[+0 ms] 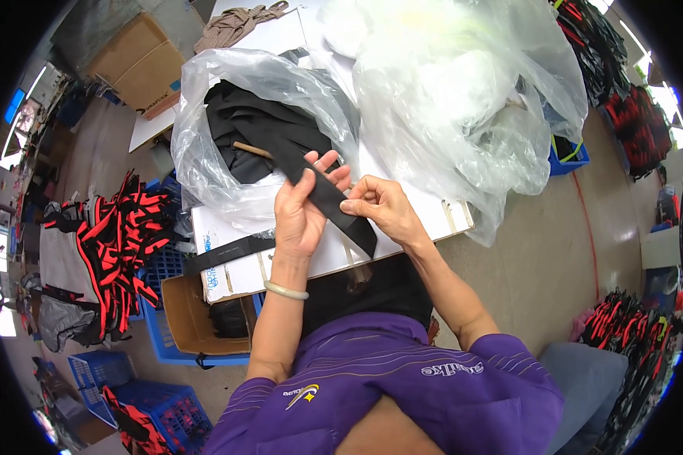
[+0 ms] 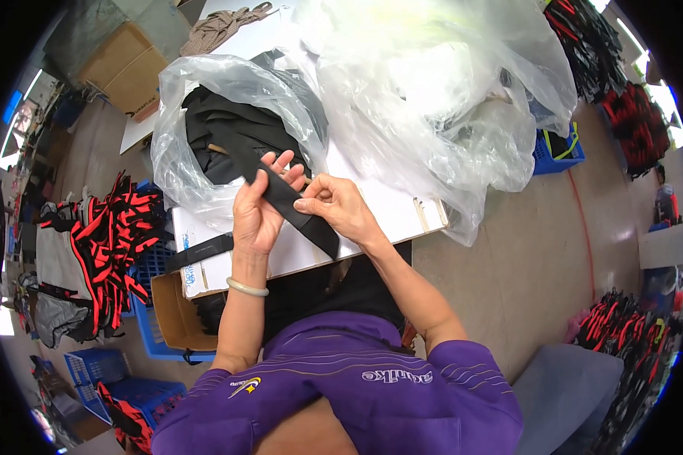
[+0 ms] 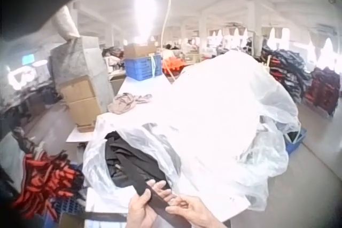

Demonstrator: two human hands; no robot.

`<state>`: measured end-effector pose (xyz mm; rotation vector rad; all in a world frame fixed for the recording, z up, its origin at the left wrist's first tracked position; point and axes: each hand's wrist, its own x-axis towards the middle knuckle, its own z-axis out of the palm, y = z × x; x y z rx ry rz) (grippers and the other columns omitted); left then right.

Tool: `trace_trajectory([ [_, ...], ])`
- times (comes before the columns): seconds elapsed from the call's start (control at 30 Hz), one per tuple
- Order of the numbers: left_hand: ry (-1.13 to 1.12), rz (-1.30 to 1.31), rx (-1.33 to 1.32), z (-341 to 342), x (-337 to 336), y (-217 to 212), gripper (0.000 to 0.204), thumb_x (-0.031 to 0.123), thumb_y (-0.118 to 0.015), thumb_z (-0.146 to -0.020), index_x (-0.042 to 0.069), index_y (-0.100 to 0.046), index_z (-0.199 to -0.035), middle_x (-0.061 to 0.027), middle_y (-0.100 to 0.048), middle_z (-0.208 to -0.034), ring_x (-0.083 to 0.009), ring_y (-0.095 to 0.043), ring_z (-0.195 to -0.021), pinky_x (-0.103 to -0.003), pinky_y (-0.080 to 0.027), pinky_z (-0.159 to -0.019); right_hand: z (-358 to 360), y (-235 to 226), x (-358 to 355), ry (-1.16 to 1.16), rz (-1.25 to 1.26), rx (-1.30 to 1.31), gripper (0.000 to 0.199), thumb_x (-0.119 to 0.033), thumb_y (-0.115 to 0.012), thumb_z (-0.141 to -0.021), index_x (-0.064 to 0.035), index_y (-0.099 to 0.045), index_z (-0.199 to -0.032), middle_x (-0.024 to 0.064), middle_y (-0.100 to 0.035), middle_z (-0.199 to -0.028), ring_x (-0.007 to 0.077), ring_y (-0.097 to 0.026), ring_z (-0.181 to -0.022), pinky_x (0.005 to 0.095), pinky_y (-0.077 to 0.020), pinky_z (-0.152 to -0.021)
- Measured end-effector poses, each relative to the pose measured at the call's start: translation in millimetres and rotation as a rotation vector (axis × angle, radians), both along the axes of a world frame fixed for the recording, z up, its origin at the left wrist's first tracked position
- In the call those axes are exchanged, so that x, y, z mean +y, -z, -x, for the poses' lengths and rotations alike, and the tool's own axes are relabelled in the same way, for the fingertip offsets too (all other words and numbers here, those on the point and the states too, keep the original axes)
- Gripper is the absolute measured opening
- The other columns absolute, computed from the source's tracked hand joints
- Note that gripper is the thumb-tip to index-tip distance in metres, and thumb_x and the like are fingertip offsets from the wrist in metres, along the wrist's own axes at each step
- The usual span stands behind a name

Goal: Assembling black foam grips and components onto wooden sticks at a manufacturing facility workbench.

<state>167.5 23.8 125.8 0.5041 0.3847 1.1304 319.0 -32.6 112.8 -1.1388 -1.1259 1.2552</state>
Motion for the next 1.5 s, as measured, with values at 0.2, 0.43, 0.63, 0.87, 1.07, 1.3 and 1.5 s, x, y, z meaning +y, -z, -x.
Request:
trace_trajectory([
  [0.2, -0.063, -0.113, 0.191, -8, -1, -3, 0.032, 0.017, -0.048, -0.096, -0.01, -0.049, -0.113, -0.025, -0.061, -0.101, -0.0335, -0.065, -0.089, -0.041, -0.055, -0.081, 10, 13, -13, 0.03, 0.048, 0.171, 0.013, -0.005, -0.069, -0.08, -0.0008, -0.057, -0.086, 0.0039, -0.063, -0.077, 0.0064, -0.058, -0.067, 0.0189, -0.046, -0.061],
  [0.43, -0.076, -0.085, 0.132, -34, -1, 0, 0.023, 0.02, -0.047, -0.097, -0.003, -0.053, -0.098, -0.003, -0.049, -0.064, -0.0127, -0.048, -0.052, -0.027, -0.045, -0.052, 11, 16, -24, 0.271, -0.03, 0.039, 0.013, -0.004, -0.066, -0.081, 0.002, -0.057, -0.088, 0.0078, -0.063, -0.075, 0.0112, -0.06, -0.066, 0.0257, -0.0515, -0.056],
  [0.63, -0.07, 0.072, 0.071, -51, 13, -12, 0.022, 0.025, -0.046, -0.098, 0.004, -0.052, -0.093, 0.0036, -0.033, -0.058, -0.0074, -0.03, -0.048, -0.024, -0.03, -0.047, -8, 5, -29, 0.475, -0.619, -0.751, 0.039, -0.017, -0.075, -0.069, -0.0013, -0.058, -0.101, 0.0138, -0.06, -0.088, 0.029, -0.061, -0.08, 0.0354, -0.0514, -0.067],
  [0.87, 0.064, 0.058, -0.096, -70, 1, -32, 0.03, 0.031, -0.056, -0.092, 0.003, -0.055, -0.102, -0.0065, -0.051, -0.081, -0.0199, -0.047, -0.077, -0.04, -0.039, -0.093, -29, 0, -34, 0.606, -0.619, -0.676, 0.04, -0.022, -0.076, -0.068, 0.0021, -0.063, -0.097, 0.0122, -0.062, -0.079, 0.0281, -0.061, -0.068, 0.0341, -0.0495, -0.06],
  [1.07, 0.085, -0.042, 0.118, -88, -4, -23, 0.043, 0.043, -0.051, -0.092, 0.011, -0.043, -0.066, -0.0013, -0.036, -0.051, -0.0145, -0.038, -0.043, -0.037, -0.048, -0.063, -50, -13, -34, 0.613, -0.636, -0.652, 0.024, -0.016, -0.075, -0.072, 0.0003, -0.067, -0.087, 0.0114, -0.065, -0.074, 0.026, -0.063, -0.065, 0.0321, -0.0498, -0.06],
  [1.3, 0.14, -0.041, 0.172, -88, -4, -33, 0.042, 0.041, -0.052, -0.093, 0.011, -0.042, -0.065, -0.0001, -0.034, -0.05, -0.0126, -0.035, -0.041, -0.031, -0.046, -0.055, -192, -5, 67, 0.991, 0.065, -1.092, 0.031, -0.031, -0.073, -0.072, -0.0037, -0.06, -0.074, 0.0113, -0.067, -0.078, 0.0282, -0.065, -0.076, 0.0393, -0.0487, -0.063],
  [1.5, 0.172, -0.019, 0.204, -69, -13, -25, 0.022, 0.023, -0.058, -0.092, 0.007, -0.051, -0.079, 0.002, -0.035, -0.057, -0.0089, -0.034, -0.047, -0.028, -0.041, -0.056, -199, 44, 86, 1.101, -0.198, -0.817, 0.023, -0.02, -0.07, -0.074, -0.0006, -0.064, -0.086, 0.0127, -0.066, -0.076, 0.0265, -0.064, -0.067, 0.0357, -0.0485, -0.06],
])
